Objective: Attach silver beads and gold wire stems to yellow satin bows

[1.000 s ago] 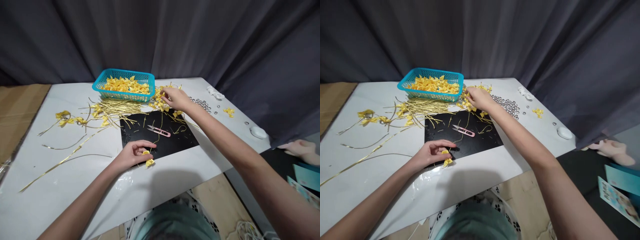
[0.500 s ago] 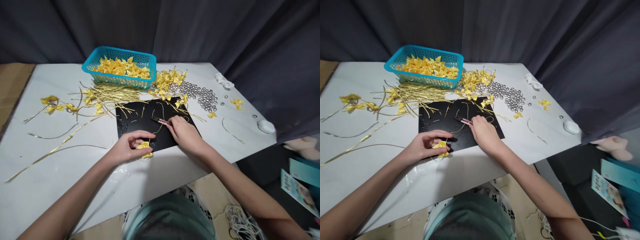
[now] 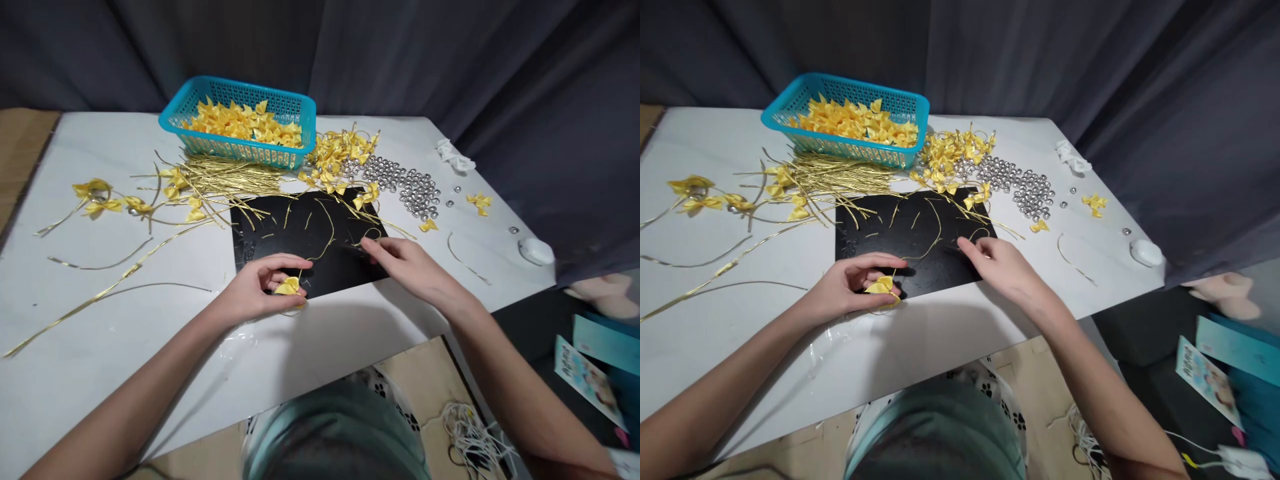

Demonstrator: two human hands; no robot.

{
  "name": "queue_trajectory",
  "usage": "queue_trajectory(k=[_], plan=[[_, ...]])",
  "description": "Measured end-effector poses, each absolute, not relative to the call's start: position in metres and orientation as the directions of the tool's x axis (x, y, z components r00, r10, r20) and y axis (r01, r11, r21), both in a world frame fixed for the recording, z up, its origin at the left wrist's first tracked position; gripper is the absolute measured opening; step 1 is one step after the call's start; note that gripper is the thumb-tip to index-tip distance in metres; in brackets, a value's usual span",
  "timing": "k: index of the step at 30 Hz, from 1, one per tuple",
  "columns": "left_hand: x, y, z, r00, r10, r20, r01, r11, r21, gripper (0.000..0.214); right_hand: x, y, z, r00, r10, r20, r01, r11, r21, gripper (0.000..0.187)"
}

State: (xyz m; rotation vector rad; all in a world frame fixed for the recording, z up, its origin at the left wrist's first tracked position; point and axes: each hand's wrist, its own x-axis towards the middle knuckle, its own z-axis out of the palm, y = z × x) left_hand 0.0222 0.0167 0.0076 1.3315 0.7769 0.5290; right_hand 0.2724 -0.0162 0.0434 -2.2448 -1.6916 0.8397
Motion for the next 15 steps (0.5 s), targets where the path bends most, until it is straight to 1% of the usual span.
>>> queue_trajectory(k=[3,6,9,11,15], plan=[[0.022,0.017,0.008,0.642,0.741,-0.196,0.111,0.164,0.980,0.043,0.294,-0.032,0.053,0.076,0.915,-0.397,0.774,-0.305,-0.554,0.051],[0.022,0.017,0.008,0.634,0.751,-0.185,0.138,0.126,0.982,0.041,0.305,-0.046,0.060,0.018,0.875,-0.484,0.697,-0.358,-0.621,0.049],[0.022,0.017,0.009,0.636,0.748,-0.190,0.145,0.126,0.981,0.042,0.302,-0.055,0.062,-0.086,0.818,-0.569,0.592,-0.417,-0.689,0.049],[0.022,0.017,0.008,0.636,0.747,-0.194,0.144,0.132,0.981,0.042,0.294,-0.059,0.061,-0.113,0.825,-0.553,0.529,-0.421,-0.737,0.050],[0.021,0.016,0.007,0.634,0.750,-0.188,0.131,0.135,0.982,0.043,0.281,-0.064,0.058,-0.157,0.877,-0.454,0.400,-0.364,-0.841,0.046]])
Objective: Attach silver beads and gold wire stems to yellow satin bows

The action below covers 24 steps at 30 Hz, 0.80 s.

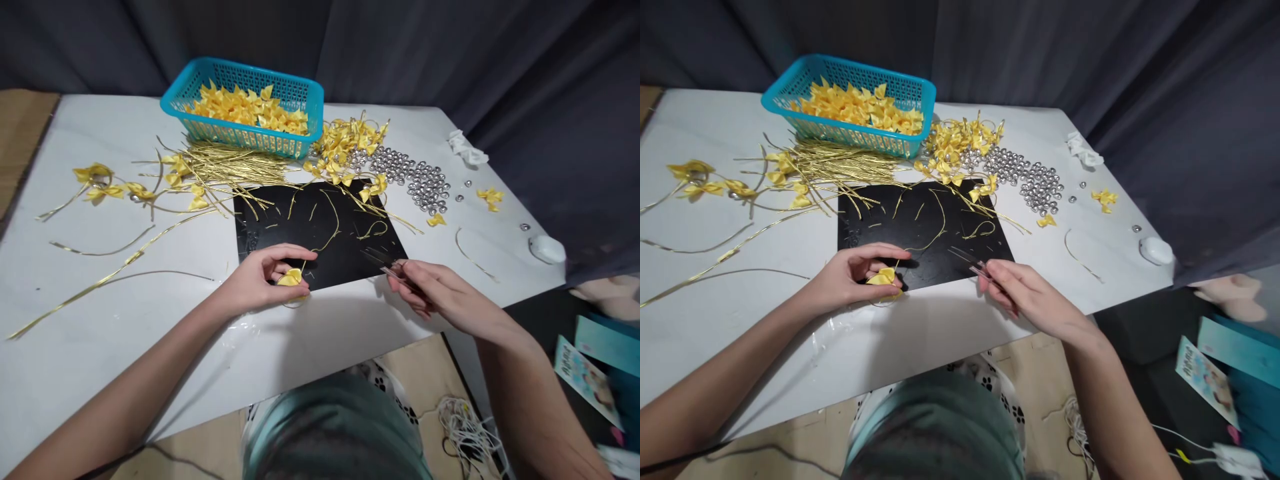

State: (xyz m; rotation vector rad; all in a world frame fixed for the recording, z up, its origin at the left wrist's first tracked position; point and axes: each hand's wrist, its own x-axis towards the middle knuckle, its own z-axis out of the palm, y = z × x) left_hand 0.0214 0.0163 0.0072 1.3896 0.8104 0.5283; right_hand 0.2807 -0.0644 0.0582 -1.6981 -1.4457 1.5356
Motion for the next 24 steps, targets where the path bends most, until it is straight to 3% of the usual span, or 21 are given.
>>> queue_trajectory(k=[3,7,15,24], plan=[[0.022,0.016,0.007,0.633,0.754,-0.177,0.116,0.134,0.984,0.044,0.275,-0.067,0.056,-0.209,0.866,-0.454,0.349,-0.367,-0.862,0.041],[0.023,0.016,0.008,0.630,0.754,-0.185,0.127,0.135,0.983,0.044,0.269,-0.066,0.047,-0.223,0.820,-0.527,0.403,-0.415,-0.816,0.043],[0.022,0.017,0.009,0.648,0.737,-0.194,0.155,0.121,0.980,0.042,0.248,-0.050,0.030,-0.276,0.830,-0.485,0.614,-0.236,-0.753,0.041],[0.021,0.017,0.008,0.669,0.724,-0.166,0.179,0.060,0.982,0.041,0.231,-0.034,0.028,-0.326,0.799,-0.506,0.549,-0.276,-0.789,0.041]])
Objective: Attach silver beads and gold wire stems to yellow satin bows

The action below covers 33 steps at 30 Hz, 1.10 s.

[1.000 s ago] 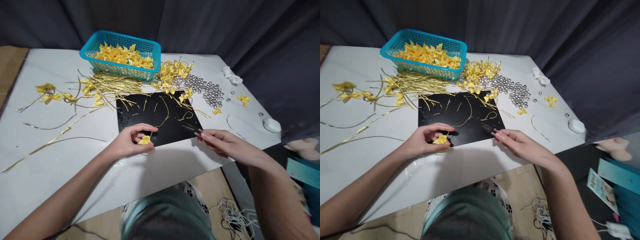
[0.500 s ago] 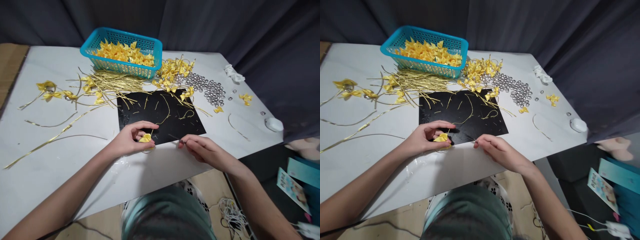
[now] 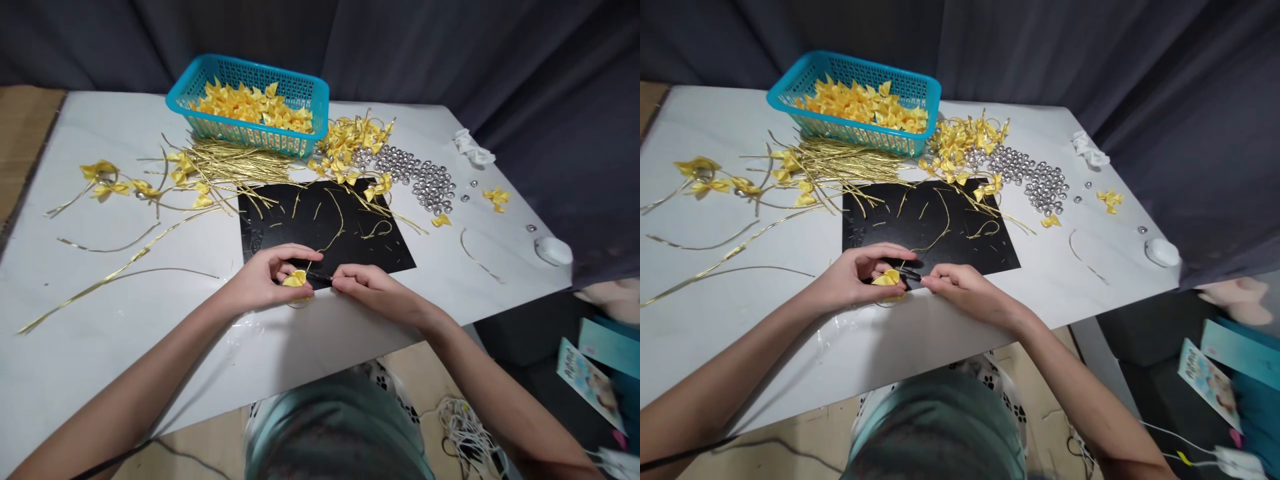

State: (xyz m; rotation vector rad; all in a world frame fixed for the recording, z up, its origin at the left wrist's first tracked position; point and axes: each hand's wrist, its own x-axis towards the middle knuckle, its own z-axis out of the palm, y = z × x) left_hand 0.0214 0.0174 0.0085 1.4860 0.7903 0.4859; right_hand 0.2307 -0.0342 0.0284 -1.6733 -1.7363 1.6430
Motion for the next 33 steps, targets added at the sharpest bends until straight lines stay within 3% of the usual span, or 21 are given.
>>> queue_trajectory(k=[16,23,33], plan=[[0.023,0.018,0.009,0.669,0.722,-0.178,0.171,0.083,0.982,0.039,0.225,-0.033,0.027,-0.468,0.741,-0.481,0.469,-0.253,-0.846,0.036],[0.021,0.018,0.009,0.662,0.720,-0.205,0.152,0.139,0.979,0.043,0.226,-0.031,0.025,-0.519,0.674,-0.525,0.392,-0.358,-0.847,0.041],[0.021,0.019,0.009,0.653,0.721,-0.231,0.211,0.121,0.970,0.048,0.225,-0.033,0.020,-0.542,0.669,-0.509,0.288,-0.421,-0.860,0.042]])
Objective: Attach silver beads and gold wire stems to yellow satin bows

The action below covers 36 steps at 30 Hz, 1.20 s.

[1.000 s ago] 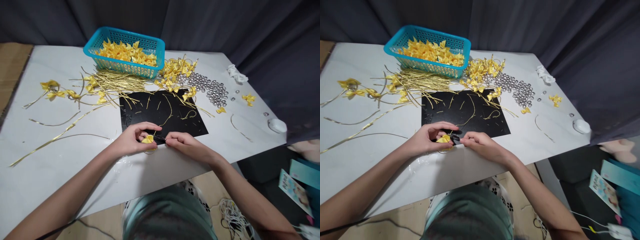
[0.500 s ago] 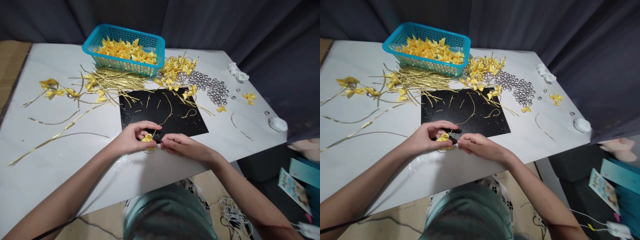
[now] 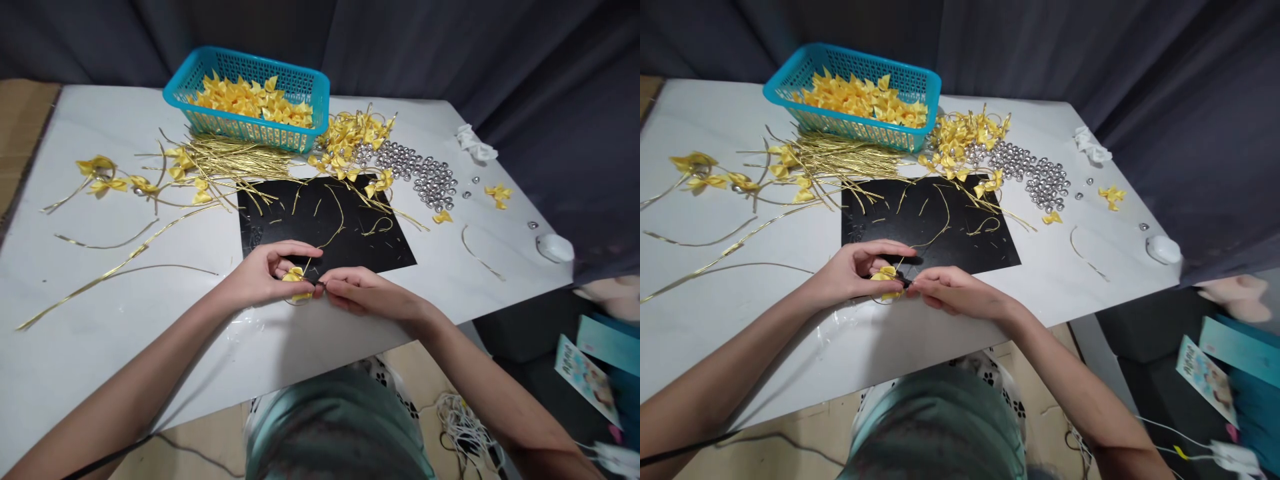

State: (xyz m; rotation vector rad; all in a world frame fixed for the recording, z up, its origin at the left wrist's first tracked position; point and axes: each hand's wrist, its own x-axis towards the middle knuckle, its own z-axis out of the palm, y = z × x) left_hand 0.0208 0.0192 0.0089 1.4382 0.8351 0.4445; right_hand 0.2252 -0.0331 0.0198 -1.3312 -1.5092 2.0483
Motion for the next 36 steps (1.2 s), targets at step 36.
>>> queue_trajectory(k=[36], plan=[[0.0207,0.0189,0.0077,0.668,0.717,-0.200,0.215,0.071,0.974,0.045,0.2220,-0.0423,0.0124,-0.546,0.680,-0.490,0.133,-0.507,-0.852,0.036]])
